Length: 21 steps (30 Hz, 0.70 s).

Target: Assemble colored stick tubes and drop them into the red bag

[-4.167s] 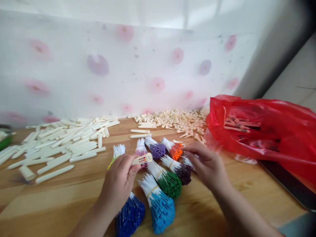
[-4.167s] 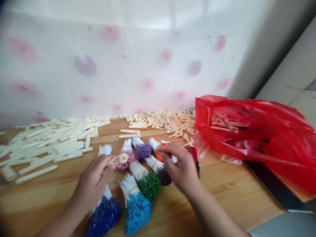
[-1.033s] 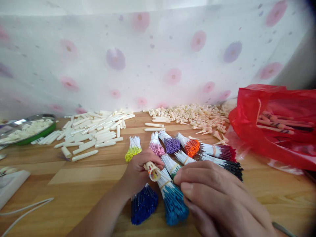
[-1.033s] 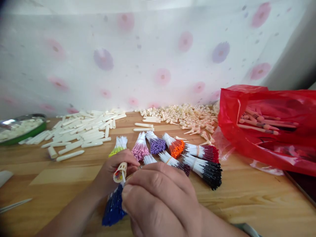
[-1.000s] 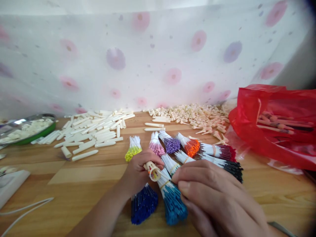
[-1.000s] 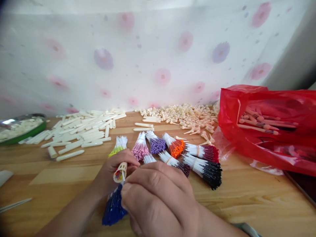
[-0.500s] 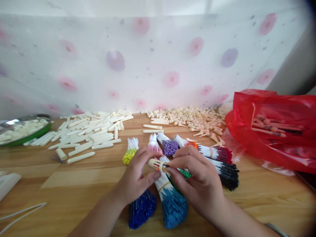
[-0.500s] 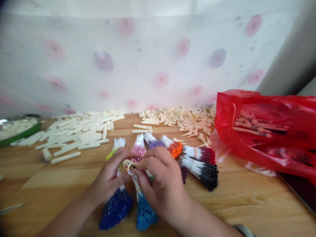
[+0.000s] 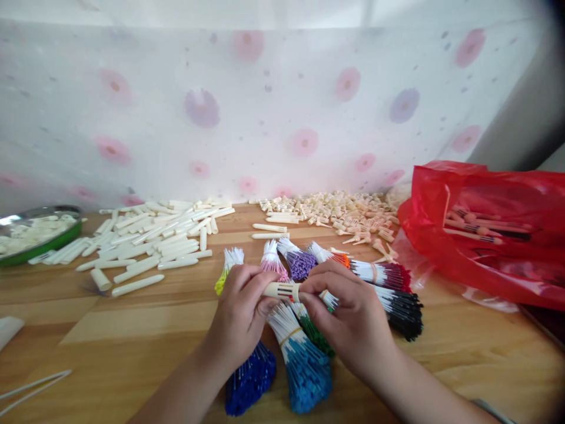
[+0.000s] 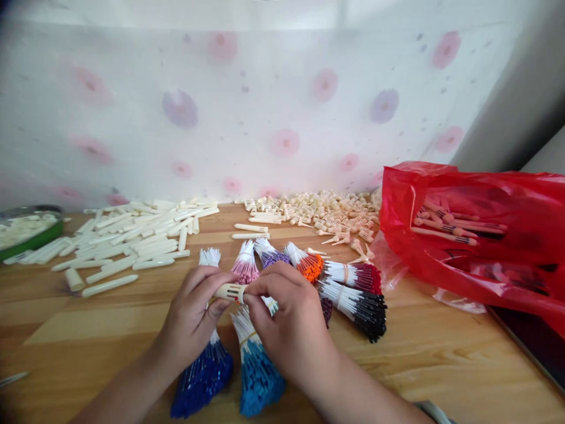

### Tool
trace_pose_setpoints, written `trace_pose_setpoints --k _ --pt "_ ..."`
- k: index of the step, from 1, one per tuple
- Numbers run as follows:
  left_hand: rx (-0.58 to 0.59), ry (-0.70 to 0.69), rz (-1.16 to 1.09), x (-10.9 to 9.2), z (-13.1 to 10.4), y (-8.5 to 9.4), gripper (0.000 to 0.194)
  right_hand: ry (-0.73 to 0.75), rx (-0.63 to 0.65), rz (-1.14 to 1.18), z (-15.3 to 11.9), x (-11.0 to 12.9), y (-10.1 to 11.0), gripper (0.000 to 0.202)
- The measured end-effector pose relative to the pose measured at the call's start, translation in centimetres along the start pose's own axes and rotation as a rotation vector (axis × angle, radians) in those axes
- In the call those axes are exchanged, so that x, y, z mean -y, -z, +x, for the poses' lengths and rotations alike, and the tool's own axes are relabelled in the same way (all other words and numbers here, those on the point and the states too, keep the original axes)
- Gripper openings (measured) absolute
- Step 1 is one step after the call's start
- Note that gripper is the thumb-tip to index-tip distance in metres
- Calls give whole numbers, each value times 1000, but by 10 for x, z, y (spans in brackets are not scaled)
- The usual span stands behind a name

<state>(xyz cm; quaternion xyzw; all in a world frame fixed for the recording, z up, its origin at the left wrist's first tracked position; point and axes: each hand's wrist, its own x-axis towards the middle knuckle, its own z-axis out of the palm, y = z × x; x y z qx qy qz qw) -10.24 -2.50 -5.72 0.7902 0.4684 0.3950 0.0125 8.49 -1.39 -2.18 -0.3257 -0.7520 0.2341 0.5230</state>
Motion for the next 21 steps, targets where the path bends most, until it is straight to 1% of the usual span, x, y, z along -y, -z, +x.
trace_pose_setpoints --k 4,8,12,17,19,20,21 --pt "-77 -63 124 -1 1 1 24 -153 0 113 0 -3 -2 13" --pt "-106 -82 173 -1 4 1 24 -267 46 193 0 -6 -4 13" --pt "-129 -84 201 -1 4 2 24 -314 54 291 -3 -6 -6 14" --pt "-131 -60 210 0 3 2 24 -405 80 507 -4 -8 -9 11" --pt "-102 -29 162 1 3 2 23 -394 103 509 -1 -11 -4 9" --pt "-77 -6 124 1 3 1 22 -366 99 480 1 -13 1 9" --pt "-50 22 80 2 3 1 21 -333 69 444 3 -16 9 9"
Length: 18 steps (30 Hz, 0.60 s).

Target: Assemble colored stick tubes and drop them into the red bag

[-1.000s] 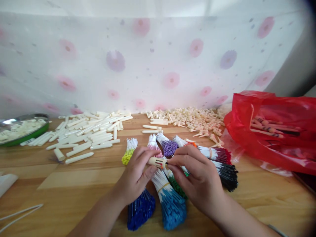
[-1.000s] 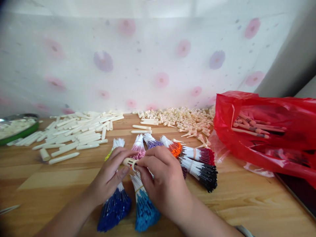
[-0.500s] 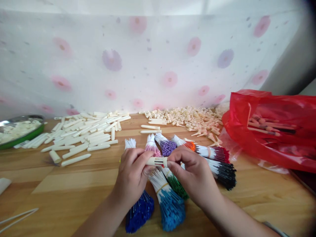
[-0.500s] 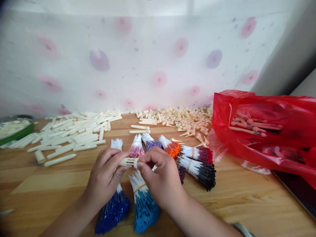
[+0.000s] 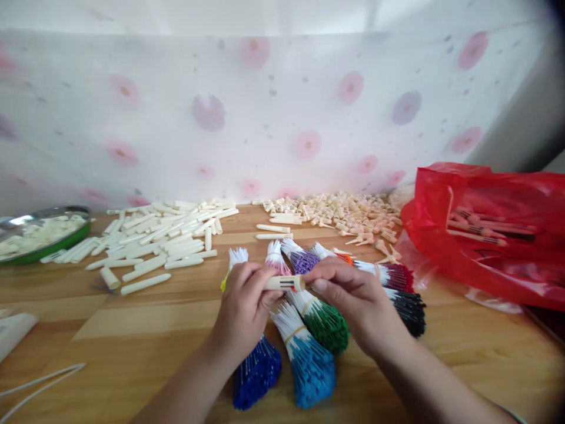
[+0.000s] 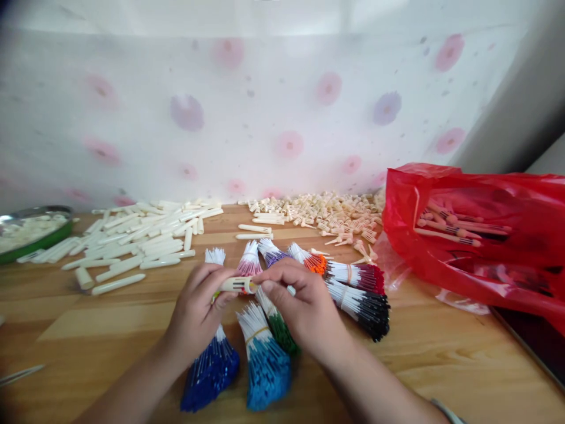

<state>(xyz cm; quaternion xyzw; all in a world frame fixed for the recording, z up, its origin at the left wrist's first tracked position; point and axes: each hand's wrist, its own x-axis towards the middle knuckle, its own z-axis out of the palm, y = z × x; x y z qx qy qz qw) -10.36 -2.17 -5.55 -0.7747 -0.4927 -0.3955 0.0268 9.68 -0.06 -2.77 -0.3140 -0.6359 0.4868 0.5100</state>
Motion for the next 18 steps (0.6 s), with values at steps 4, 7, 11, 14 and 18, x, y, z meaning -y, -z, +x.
trace_pose_setpoints --k 4,7,11,14,18 --pt "60 65 -129 4 1 -1 20 141 -311 -210 -6 6 57 9" --pt "85 55 -178 5 2 -3 20 104 -331 -628 -30 8 104 7" --pt "150 49 -223 2 2 -7 19 28 -142 -1015 -67 1 130 11" --pt "182 57 -249 1 1 -10 20 52 -56 -1100 -77 -7 115 15" --pt "203 64 -253 2 1 -12 22 3 70 -1293 -62 -12 80 23"
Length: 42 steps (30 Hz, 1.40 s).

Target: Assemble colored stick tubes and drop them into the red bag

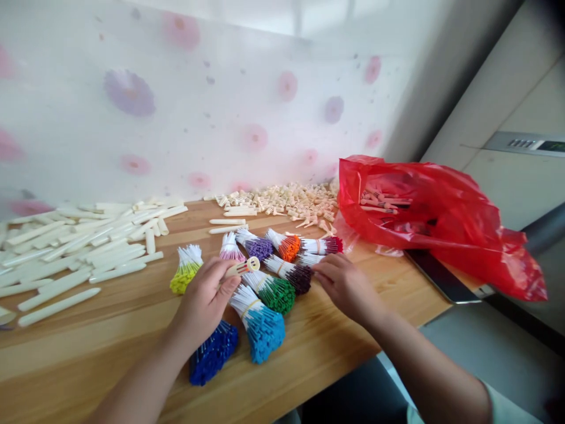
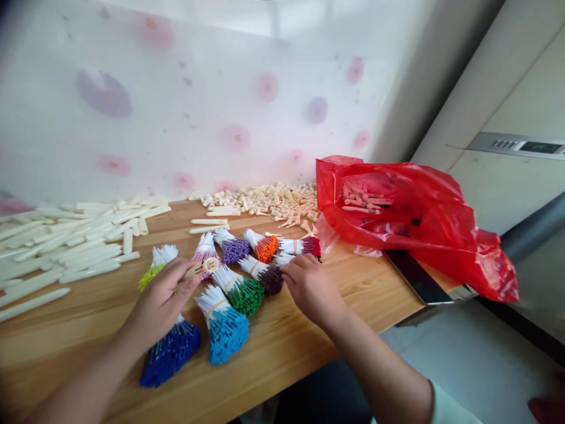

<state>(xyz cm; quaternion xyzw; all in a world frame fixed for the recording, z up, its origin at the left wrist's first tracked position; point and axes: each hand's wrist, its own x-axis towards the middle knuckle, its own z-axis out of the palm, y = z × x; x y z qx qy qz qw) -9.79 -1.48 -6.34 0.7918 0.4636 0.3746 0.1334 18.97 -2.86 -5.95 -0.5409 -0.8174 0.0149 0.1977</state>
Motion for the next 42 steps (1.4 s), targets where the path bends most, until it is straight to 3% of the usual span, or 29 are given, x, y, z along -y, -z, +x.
trace_pose_setpoints --k 4,12,22,32,37,42 --pt "-18 -6 6 4 1 1 23 -41 123 -166 20 16 -9 26" --pt "-4 -11 32 0 1 2 29 -179 204 -250 35 21 -15 22" --pt "0 -8 48 -3 1 3 28 -225 249 -231 41 21 -13 16" --pt "11 -19 47 -4 0 4 27 -269 140 -108 33 21 -13 13" --pt "-4 -14 36 -4 1 4 29 -317 66 42 22 6 -6 13" --pt "-11 -12 39 -2 2 5 30 -351 32 263 9 -11 -17 15"
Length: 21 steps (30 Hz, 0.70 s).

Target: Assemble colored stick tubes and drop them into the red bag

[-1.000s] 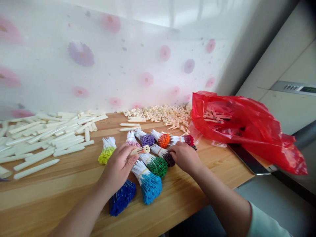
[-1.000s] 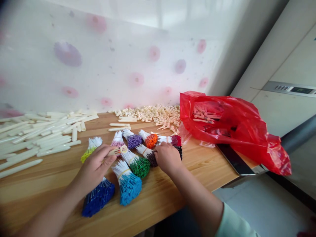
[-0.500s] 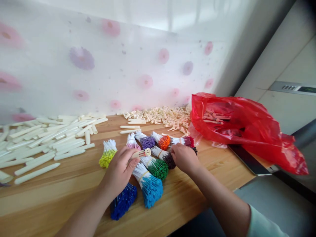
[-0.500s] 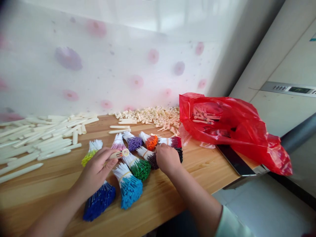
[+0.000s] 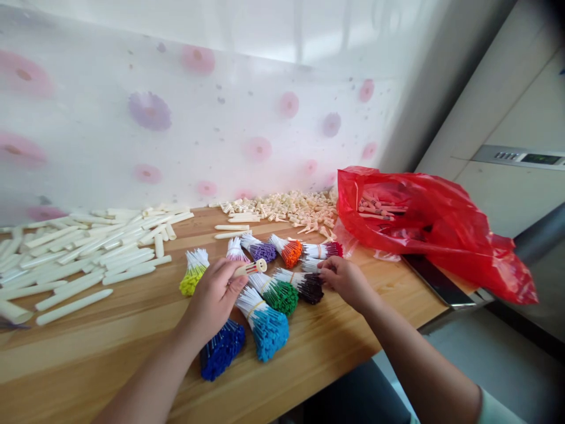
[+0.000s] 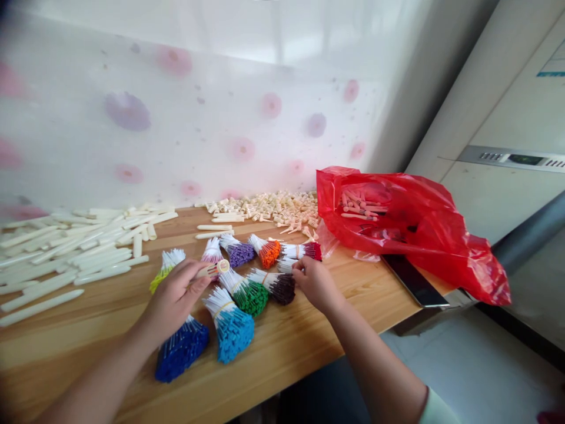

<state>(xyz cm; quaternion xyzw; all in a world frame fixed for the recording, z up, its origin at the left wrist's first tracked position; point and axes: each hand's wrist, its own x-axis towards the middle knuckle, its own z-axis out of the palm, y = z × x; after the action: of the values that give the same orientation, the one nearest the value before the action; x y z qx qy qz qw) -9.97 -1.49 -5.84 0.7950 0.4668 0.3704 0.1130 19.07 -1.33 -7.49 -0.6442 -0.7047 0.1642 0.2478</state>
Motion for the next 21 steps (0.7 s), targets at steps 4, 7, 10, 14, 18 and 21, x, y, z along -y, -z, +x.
trace_pose_setpoints --k 4,7,10,14,18,21 --pt "-11 -9 10 2 0 -1 30 51 -24 71 -9 -6 -6 13" --pt "-12 -10 12 2 0 -1 30 114 -51 61 -15 -3 -5 15" --pt "-12 -3 5 3 0 -1 30 171 -61 38 -17 2 -4 13" --pt "-23 24 -15 2 -1 0 28 180 -122 -14 -19 5 -6 10" --pt "-22 56 -27 0 -1 2 27 118 -131 -172 -21 0 -13 13" --pt "-18 71 -33 -2 -1 4 26 60 -97 -127 -22 -9 -14 18"
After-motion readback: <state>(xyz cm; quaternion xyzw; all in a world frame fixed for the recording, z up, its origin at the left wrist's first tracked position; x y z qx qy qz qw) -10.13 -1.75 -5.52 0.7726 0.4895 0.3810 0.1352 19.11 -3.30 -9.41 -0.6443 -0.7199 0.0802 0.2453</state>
